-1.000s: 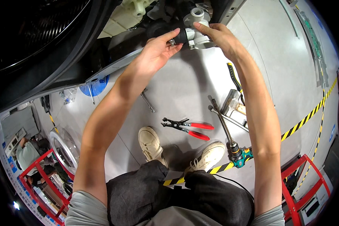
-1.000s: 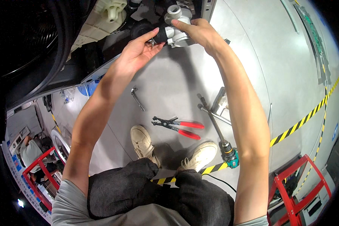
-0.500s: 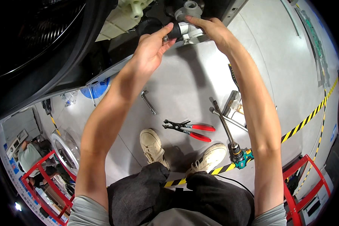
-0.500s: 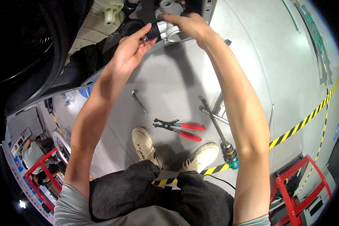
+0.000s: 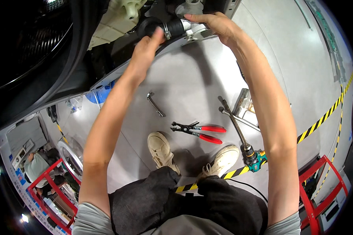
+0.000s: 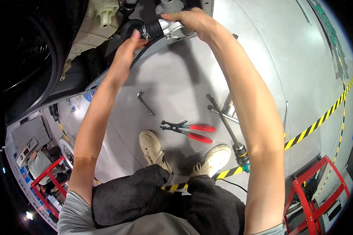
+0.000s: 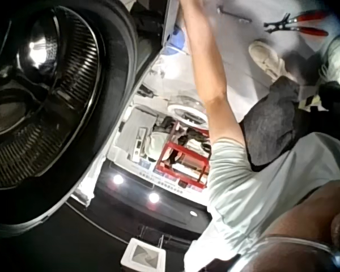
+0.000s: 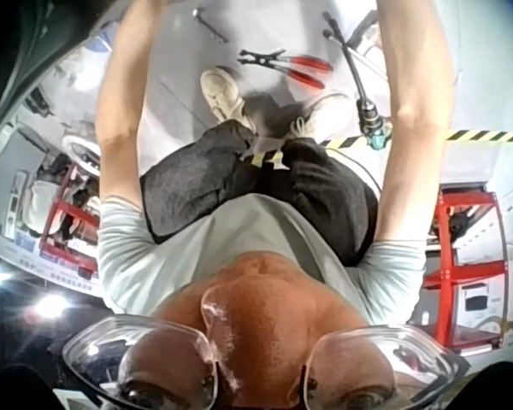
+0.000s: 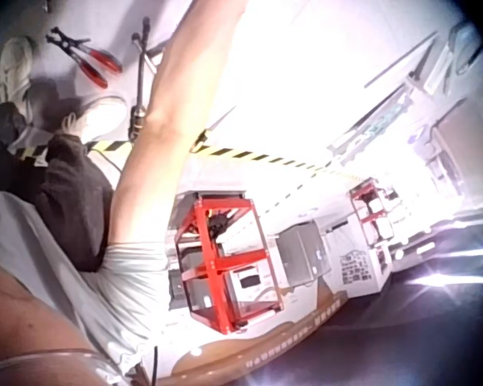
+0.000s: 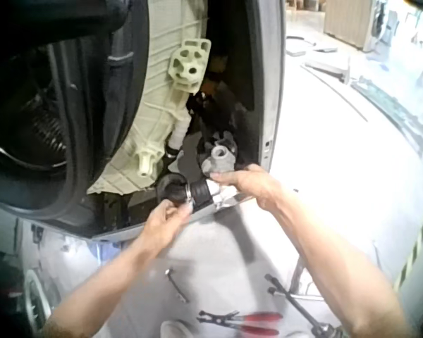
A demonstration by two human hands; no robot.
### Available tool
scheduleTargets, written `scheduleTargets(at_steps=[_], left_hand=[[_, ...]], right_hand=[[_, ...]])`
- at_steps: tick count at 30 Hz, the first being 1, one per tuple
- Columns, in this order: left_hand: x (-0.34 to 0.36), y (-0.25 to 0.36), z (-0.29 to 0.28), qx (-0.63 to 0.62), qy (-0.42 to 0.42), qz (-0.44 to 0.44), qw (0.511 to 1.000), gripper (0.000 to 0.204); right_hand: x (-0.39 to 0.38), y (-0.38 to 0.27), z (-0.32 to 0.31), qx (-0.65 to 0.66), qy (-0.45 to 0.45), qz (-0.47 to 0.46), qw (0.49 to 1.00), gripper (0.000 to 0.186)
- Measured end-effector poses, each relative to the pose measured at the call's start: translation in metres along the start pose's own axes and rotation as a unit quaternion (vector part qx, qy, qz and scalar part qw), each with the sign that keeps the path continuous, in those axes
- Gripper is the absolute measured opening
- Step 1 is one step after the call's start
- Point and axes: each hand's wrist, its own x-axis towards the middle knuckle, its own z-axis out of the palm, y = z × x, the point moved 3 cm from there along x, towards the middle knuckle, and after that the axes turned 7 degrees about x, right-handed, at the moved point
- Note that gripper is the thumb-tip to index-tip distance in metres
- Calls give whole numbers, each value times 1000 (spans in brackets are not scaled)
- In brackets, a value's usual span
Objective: The person attaches a hose and plastic component to a washing machine assembly, using pliers to secure a metal clamp, while another person assists by holding the component.
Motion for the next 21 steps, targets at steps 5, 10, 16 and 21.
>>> scheduleTargets(at_steps=[5,10,16,21], left_hand=[[-9,-14,4,314,120,243,910,61],[19,-10,6,357,209,241,878,42],[37,-14,9,348,231,235,878,43],[48,-16,10,387,262,213,858,50]], right_hand=[[22,13,-5,41,-27,-9,999,96],[21,3,5,-19,5,-14,1000,78],[34,3,5,7,-12,-55,998,77],[44,8,7,-33,23,-43,998,83]])
